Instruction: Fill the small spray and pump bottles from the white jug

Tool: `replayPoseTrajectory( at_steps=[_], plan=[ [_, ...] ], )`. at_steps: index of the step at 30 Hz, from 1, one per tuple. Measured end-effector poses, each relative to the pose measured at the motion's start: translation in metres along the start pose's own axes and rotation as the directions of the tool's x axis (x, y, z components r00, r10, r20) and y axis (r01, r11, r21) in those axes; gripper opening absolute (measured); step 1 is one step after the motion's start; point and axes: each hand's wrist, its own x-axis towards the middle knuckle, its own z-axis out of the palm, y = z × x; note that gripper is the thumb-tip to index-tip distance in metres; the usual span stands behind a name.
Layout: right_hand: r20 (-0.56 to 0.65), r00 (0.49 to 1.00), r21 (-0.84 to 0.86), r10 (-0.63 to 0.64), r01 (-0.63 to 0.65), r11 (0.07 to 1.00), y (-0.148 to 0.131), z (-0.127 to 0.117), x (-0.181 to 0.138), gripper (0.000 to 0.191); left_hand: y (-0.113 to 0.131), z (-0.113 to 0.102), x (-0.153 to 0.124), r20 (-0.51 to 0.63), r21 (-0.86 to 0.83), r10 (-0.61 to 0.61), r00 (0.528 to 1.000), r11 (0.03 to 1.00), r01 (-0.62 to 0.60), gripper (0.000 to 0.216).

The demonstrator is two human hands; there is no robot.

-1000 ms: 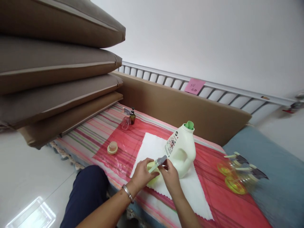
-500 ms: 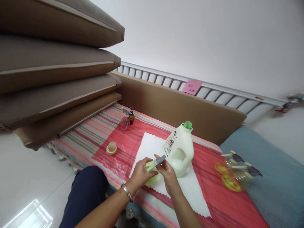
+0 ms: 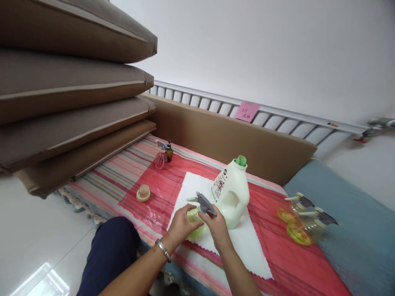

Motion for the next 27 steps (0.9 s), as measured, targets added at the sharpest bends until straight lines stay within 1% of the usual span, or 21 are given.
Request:
replayPoseTrajectory(
  at_steps=[3, 6, 8, 18, 24, 27],
  plan=[
    [0.016, 1.000, -0.015, -0.012, 0.012, 1.000, -0.004, 0.000, -0.001, 0.041, -0.001, 0.000, -0.001, 0.004, 0.006, 0.002, 1.000, 1.000, -0.002, 0.042],
    [0.022, 1.000, -0.029, -0.012, 0.013, 1.000, -0.006, -0.002, -0.003, 0.036, -0.001, 0.000, -0.001, 0.005, 0.008, -0.001, 1.000, 1.000, 0.001, 0.044],
    [0.004, 1.000, -0.046, -0.014, 0.015, 0.999, -0.007, -0.002, -0.003, 0.033, -0.001, 0.000, -0.001, 0.004, 0.007, -0.006, 1.000, 1.000, 0.006, 0.044],
    [-0.089, 0.994, -0.145, -0.060, 0.047, 0.988, 0.002, 0.003, -0.005, 0.032, -0.006, 0.003, -0.003, -0.007, 0.000, 0.010, 1.000, 1.000, -0.010, 0.046],
    [-0.182, 0.980, -0.212, -0.079, 0.040, 0.977, 0.007, 0.008, -0.012, 0.032, -0.007, 0.004, -0.003, -0.006, -0.005, 0.025, 1.000, 1.000, -0.025, 0.044],
    [-0.184, 0.979, -0.228, -0.086, 0.043, 0.973, 0.008, 0.009, -0.013, 0.031, -0.007, 0.003, -0.003, -0.013, -0.008, 0.028, 1.000, 1.000, -0.028, 0.045]
  ],
)
